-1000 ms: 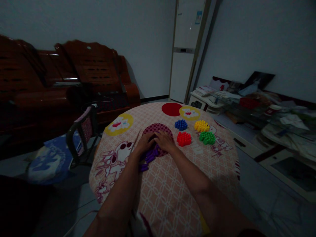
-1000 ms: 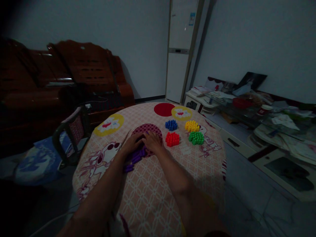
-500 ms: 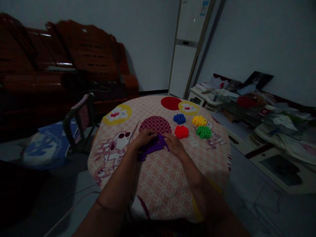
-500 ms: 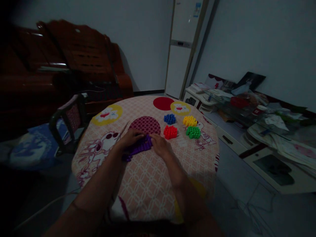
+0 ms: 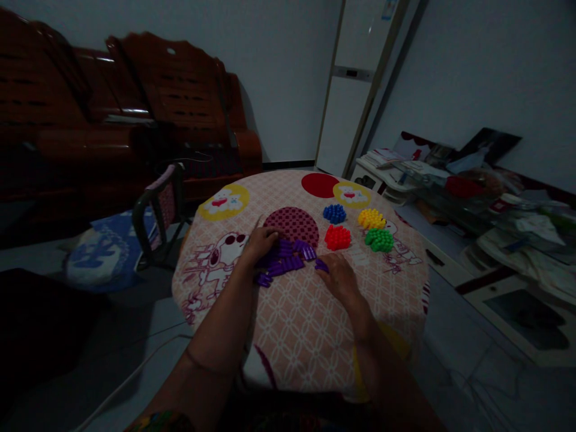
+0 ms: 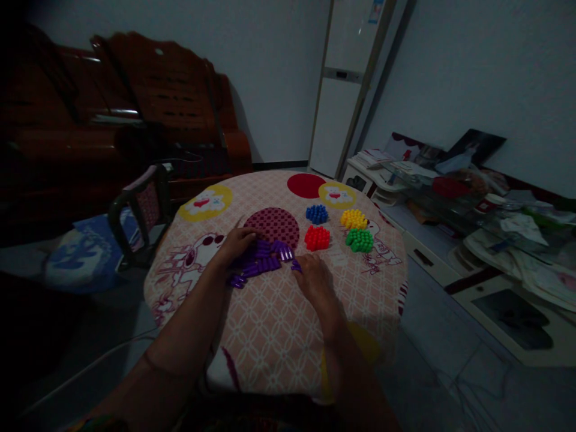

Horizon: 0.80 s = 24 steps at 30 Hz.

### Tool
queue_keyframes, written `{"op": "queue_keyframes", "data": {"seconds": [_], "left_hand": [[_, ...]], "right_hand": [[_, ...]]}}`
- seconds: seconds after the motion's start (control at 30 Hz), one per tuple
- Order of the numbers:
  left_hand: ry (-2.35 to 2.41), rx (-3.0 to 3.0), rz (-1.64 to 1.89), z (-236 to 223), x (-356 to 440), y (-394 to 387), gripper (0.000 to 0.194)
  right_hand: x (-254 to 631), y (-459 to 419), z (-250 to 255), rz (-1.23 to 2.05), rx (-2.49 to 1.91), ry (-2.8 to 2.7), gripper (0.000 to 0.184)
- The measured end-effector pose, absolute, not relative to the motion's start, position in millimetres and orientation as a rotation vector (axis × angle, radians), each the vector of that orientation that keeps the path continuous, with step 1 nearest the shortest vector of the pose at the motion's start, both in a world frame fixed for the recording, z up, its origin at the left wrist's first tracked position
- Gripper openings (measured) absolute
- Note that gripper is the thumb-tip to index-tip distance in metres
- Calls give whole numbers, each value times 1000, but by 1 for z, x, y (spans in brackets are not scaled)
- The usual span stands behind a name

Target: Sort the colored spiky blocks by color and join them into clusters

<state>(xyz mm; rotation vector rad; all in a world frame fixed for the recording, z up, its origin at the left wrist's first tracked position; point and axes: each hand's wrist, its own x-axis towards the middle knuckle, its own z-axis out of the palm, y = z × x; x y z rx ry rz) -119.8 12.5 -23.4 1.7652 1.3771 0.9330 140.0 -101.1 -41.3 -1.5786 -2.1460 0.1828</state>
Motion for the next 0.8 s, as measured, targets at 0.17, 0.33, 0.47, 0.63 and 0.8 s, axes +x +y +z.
{"op": "queue_keyframes", "data": {"seconds": [0.17,0.33,0.47,0.63,0.8], "left_hand": [[1355,1567,986,-29,-127,15,36],[1597,1838,864,-13,-148,8,29],[1666,2039,555,6,-162,-7,24],[1594,2090,375,14,-167,-22,24],[1663,2180,385,13,-158,-23,24]], "right_hand": [[160,-104,-47,225,-1546,-1984,30],[178,-111,-40,197,-1678,-1793,31],[194,-114,-37,284,-1758,-1556,33],[208,-112,-43,476,-1685,-1387,37],[205,-110,-48,556,-1583,-1270,33]]}}
